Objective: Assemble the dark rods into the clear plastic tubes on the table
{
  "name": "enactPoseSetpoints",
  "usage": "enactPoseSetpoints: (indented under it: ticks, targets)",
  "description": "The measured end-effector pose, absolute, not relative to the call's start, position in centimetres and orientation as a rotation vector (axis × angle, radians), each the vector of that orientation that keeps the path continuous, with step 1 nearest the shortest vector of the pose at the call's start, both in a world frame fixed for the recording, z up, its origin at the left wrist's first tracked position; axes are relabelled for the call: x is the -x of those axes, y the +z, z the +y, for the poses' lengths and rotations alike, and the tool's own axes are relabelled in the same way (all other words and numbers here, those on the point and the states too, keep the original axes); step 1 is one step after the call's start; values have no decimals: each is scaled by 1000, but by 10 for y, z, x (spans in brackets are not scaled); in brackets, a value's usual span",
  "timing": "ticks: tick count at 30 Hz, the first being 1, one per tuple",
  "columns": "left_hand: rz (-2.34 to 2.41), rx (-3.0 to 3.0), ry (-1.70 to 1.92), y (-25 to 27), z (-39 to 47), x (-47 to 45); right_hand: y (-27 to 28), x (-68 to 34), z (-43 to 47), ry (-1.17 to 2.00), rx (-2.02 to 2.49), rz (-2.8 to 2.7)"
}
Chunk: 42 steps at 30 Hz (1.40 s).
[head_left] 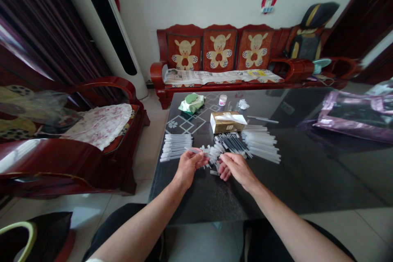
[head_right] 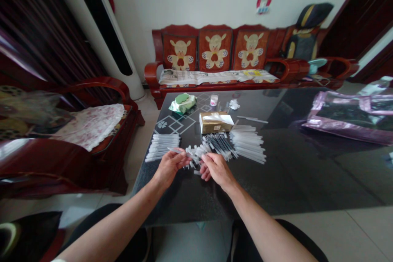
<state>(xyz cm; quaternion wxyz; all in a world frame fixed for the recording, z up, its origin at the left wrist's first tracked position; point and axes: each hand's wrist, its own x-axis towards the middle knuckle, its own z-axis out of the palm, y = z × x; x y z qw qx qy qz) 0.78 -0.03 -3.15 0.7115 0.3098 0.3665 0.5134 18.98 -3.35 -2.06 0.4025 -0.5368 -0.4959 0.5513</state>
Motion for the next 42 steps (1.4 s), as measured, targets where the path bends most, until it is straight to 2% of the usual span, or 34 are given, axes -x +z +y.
enactPoseSetpoints:
  ticks: [15, 20, 42]
  targets:
    - [795, -701, 1153, -30, -2, -8, -25, -192, -32, 1374, 1300, -1288]
    - [790, -705, 1152, -30, -1, -8, -22, -189, -33, 1463, 1361, -1256]
    - [795, -709, 1146, -31, 0, -9, -22, -192, -32, 1387, 1351, -1289]
